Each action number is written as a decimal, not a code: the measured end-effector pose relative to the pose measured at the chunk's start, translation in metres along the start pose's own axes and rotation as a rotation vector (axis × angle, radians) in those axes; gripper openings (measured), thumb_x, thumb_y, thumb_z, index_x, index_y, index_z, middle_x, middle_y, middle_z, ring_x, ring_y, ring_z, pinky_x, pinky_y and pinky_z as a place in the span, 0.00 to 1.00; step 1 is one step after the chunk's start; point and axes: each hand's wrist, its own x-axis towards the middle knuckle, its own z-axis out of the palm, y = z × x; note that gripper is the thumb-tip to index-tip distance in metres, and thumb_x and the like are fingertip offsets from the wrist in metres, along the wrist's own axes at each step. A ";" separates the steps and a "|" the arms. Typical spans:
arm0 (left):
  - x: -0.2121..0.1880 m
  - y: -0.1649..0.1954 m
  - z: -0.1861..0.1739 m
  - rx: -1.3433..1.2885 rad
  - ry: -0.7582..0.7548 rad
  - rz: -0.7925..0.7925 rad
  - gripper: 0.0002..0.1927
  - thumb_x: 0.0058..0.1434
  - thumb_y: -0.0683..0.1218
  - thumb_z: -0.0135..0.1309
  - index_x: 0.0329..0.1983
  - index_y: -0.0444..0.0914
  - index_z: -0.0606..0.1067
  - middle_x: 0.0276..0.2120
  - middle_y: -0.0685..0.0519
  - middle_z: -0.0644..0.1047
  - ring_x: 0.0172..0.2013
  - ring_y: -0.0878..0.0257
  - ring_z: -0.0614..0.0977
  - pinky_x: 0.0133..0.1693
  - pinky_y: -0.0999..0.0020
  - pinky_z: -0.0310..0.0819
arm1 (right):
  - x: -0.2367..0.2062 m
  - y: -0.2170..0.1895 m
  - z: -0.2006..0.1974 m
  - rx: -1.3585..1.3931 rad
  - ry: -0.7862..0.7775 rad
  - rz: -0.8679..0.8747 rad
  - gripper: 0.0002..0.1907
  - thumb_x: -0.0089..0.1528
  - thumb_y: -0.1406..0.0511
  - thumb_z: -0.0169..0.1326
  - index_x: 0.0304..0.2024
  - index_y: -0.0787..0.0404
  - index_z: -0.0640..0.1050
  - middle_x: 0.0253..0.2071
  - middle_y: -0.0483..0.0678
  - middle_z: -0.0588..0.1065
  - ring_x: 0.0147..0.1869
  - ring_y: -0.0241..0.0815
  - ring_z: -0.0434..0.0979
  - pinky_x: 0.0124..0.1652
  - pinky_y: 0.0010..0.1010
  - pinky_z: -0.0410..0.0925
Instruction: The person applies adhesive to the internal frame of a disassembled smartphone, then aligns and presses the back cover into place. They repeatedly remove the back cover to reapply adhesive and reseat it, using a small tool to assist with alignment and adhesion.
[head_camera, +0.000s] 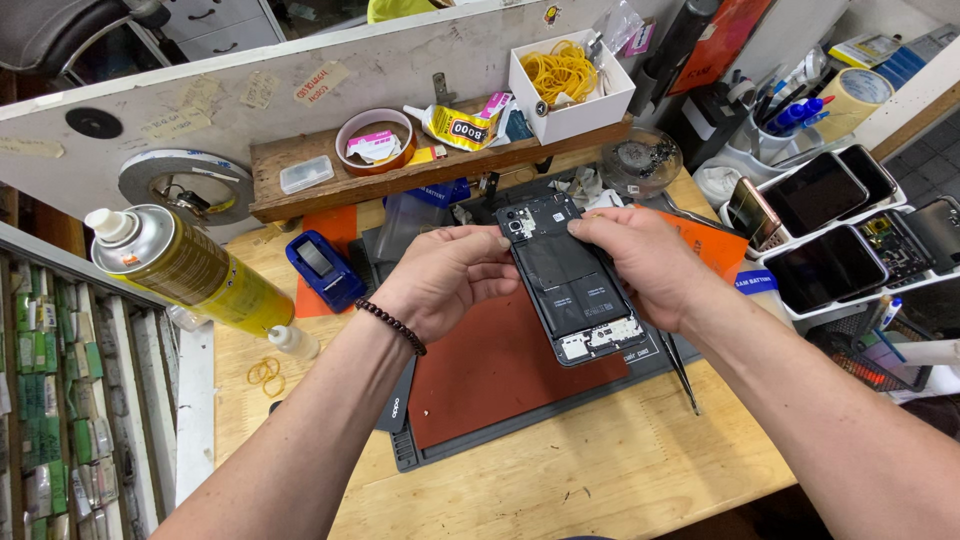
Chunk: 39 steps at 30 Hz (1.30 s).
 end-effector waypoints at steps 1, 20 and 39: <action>0.000 0.000 0.000 0.000 0.003 0.000 0.07 0.62 0.39 0.57 0.41 0.33 0.78 0.35 0.49 0.82 0.33 0.62 0.83 0.38 0.66 0.82 | 0.000 0.001 0.000 -0.003 -0.001 -0.001 0.11 0.66 0.63 0.52 0.39 0.65 0.79 0.30 0.48 0.80 0.26 0.33 0.79 0.25 0.25 0.73; 0.002 0.000 0.021 0.396 0.306 0.184 0.15 0.60 0.41 0.56 0.47 0.27 0.80 0.30 0.49 0.82 0.26 0.64 0.81 0.29 0.69 0.78 | -0.005 0.011 0.010 -0.025 0.101 -0.059 0.08 0.66 0.62 0.52 0.35 0.59 0.77 0.22 0.39 0.72 0.18 0.27 0.64 0.18 0.21 0.58; 0.003 -0.012 0.009 0.013 0.168 0.014 0.13 0.63 0.40 0.53 0.50 0.35 0.79 0.38 0.55 0.82 0.35 0.67 0.81 0.38 0.69 0.78 | -0.006 0.028 0.014 0.158 0.090 0.002 0.07 0.67 0.62 0.51 0.36 0.58 0.73 0.24 0.39 0.68 0.19 0.27 0.59 0.18 0.21 0.49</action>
